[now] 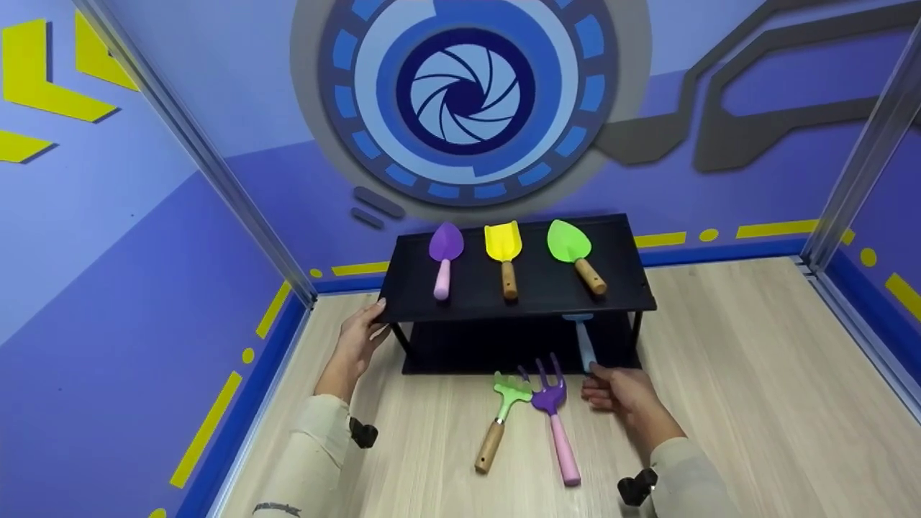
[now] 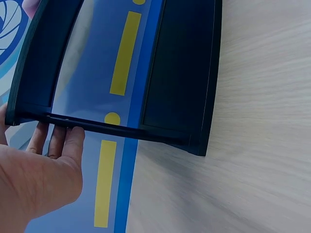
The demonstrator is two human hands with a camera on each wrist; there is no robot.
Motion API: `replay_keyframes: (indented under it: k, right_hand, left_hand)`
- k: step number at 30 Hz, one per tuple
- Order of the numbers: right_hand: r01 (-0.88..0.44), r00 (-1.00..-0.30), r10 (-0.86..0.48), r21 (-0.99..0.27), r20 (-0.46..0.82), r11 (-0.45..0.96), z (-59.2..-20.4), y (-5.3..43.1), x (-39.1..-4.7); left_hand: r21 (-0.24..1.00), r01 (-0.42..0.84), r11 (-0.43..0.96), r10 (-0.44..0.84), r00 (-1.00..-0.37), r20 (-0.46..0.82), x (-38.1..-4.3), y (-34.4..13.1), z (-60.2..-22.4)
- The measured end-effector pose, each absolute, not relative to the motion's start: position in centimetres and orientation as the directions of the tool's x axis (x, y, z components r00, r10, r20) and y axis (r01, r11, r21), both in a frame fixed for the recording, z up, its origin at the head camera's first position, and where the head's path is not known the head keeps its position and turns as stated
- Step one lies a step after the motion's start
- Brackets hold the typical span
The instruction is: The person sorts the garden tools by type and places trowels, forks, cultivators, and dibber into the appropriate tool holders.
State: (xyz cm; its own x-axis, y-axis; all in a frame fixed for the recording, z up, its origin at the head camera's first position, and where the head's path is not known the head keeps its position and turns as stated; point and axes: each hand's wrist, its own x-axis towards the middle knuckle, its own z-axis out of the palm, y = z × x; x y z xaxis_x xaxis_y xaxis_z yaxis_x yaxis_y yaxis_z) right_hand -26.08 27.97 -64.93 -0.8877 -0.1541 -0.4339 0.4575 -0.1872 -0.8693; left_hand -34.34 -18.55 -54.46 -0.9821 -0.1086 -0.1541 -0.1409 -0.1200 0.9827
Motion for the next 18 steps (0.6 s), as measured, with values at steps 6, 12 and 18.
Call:
replay_keyframes:
  k: [6,12,18]
  right_hand:
    - [0.469,-0.883,-0.093,-0.869,-0.46,-0.154,-64.75,27.61,-26.25]
    - [0.484,-0.875,-0.058,-0.859,-0.481,-0.166,-64.57,27.3,-26.22]
    - [0.495,-0.866,-0.029,-0.848,-0.499,-0.19,-64.65,27.07,-26.39]
  left_hand:
    - [0.983,-0.148,-0.105,-0.116,-0.98,-0.16,-34.22,-18.43,-54.23]
    - [0.984,-0.135,-0.111,-0.105,-0.984,-0.147,-34.22,-18.36,-54.24]
    - [0.985,-0.132,-0.113,-0.12,-0.982,-0.145,-34.25,-18.4,-54.45]
